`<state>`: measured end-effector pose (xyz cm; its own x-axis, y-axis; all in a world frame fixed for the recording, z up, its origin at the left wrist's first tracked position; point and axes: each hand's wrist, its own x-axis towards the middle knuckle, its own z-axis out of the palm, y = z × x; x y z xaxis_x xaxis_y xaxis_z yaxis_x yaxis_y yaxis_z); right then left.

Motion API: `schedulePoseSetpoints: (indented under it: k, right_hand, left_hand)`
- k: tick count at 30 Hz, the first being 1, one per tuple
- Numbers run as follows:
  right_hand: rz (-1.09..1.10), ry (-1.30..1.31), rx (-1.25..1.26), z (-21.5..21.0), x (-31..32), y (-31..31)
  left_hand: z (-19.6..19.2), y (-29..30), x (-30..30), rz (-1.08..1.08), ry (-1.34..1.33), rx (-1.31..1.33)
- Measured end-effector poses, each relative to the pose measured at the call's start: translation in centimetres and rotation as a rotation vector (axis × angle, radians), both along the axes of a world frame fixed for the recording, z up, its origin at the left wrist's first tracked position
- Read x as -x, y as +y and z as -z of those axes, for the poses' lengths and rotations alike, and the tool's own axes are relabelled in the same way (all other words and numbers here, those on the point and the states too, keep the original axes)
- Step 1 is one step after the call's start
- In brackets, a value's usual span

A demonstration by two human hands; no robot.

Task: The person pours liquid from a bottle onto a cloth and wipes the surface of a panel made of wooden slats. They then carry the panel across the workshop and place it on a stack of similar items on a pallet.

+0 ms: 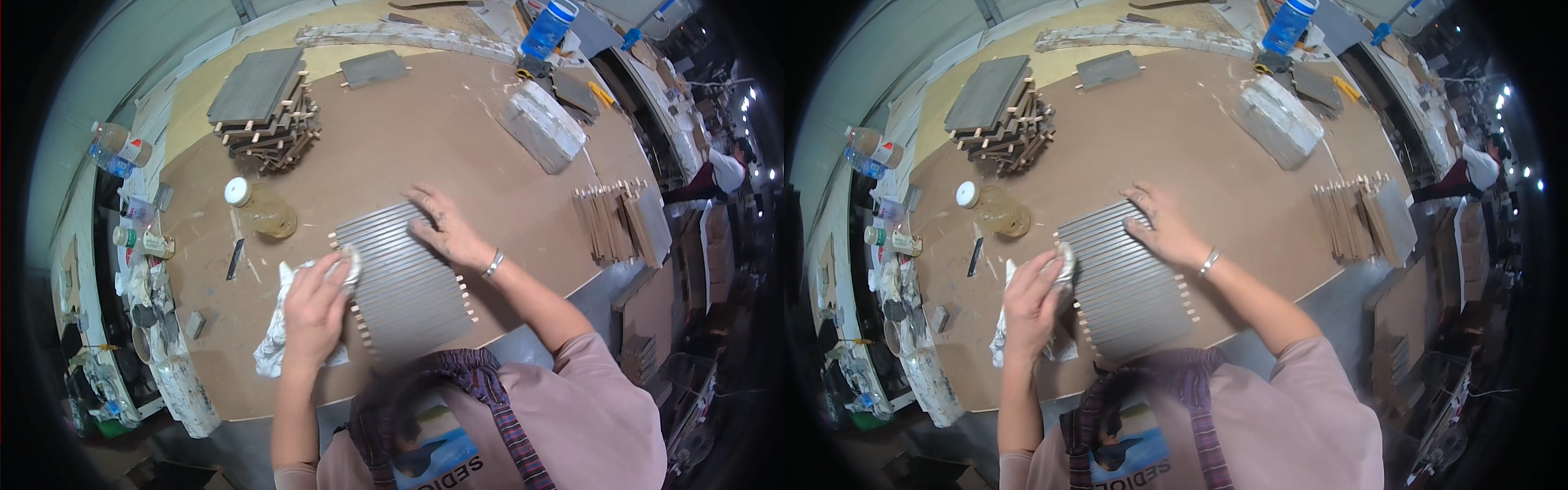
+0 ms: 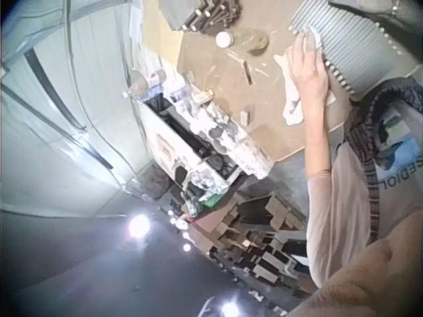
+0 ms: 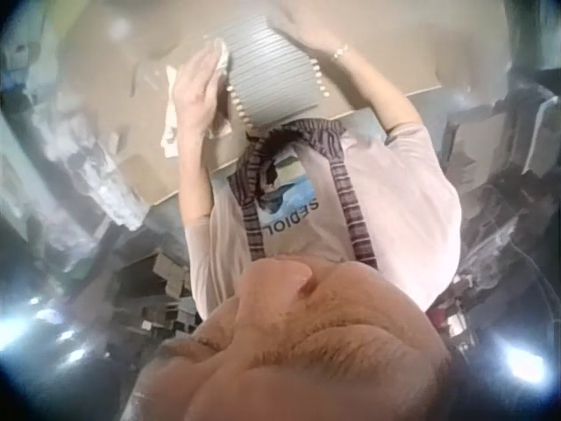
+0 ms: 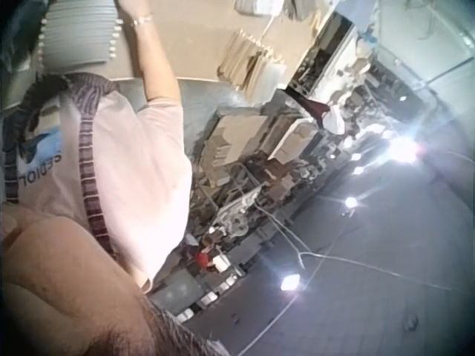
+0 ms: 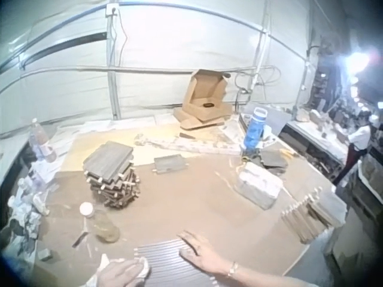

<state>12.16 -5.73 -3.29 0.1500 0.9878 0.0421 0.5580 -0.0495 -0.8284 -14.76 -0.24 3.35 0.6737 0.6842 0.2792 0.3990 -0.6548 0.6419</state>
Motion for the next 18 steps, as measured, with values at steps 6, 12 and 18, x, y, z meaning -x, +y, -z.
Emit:
schedulePoseSetpoints:
  k: [6,12,18]
  right_hand:
    - [0.084,0.149,-0.067,2.3,1.5,-0.7]
    - [0.160,0.193,-0.128,3.3,1.8,-1.2]
    - [0.147,0.162,-0.130,4.2,1.6,-1.4]
  left_hand:
    - [1.8,-1.7,-3.8,0.180,0.239,-0.255]
    - [1.8,-2.0,-4.5,0.164,0.295,-0.317]
    - [0.3,-1.8,-3.6,0.176,0.455,-0.322]
